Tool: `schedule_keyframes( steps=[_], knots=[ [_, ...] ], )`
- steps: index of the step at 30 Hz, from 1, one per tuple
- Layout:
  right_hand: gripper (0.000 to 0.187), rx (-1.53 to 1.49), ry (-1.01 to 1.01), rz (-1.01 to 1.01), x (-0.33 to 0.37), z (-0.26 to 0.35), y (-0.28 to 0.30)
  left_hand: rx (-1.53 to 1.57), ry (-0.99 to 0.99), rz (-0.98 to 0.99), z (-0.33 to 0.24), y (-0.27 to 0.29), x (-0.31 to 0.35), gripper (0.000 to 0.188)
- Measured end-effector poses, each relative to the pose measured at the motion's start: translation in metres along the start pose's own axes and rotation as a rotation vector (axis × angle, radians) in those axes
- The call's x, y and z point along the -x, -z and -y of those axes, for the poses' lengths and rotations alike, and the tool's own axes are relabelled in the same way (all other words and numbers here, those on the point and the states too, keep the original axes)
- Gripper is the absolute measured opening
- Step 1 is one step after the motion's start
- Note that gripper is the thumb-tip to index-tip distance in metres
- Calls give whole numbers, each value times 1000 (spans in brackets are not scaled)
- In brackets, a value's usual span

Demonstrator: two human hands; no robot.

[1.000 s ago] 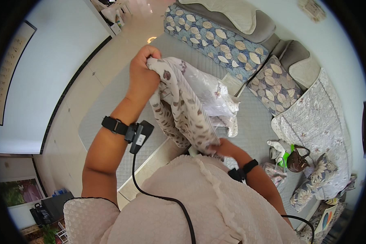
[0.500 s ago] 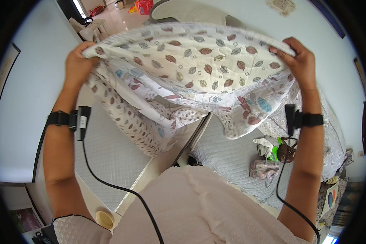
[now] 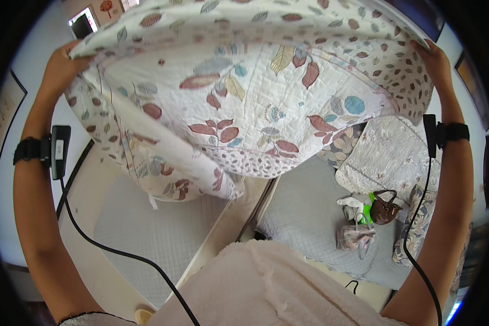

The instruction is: The person cleans floral and leaf-patterned cushions and pillows with a cloth, then arranges them on a sectional sofa before spreading a floral quilt over one section.

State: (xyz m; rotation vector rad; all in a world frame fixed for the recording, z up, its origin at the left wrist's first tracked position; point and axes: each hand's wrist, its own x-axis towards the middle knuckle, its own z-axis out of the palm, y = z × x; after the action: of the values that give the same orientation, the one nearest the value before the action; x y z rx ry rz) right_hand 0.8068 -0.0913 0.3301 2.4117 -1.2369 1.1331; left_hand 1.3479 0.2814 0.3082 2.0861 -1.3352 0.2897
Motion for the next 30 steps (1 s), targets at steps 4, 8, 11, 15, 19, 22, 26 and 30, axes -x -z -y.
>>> schedule_keyframes(
  steps=[4,8,11,15,19,22,26,30],
  knots=[
    [37,-7,-98,-33,0,24,7,93,64,84,11,7,7,22],
    [35,43,-66,-37,-5,43,19,102,93,106,9,10,6,21],
    [36,154,-39,-47,-4,50,22,22,92,64,14,6,5,22],
    [32,273,51,-143,-10,42,28,206,88,198,18,9,-2,28],
    [27,56,42,12,49,40,37,221,90,355,27,1,40,40],
    [39,83,134,222,176,3,4,251,182,578,35,-27,104,43],
    [49,-7,-375,557,351,44,-39,327,228,674,97,-108,215,39],
    [53,-131,-722,693,441,82,-65,182,142,542,117,-163,302,22]
  ],
)
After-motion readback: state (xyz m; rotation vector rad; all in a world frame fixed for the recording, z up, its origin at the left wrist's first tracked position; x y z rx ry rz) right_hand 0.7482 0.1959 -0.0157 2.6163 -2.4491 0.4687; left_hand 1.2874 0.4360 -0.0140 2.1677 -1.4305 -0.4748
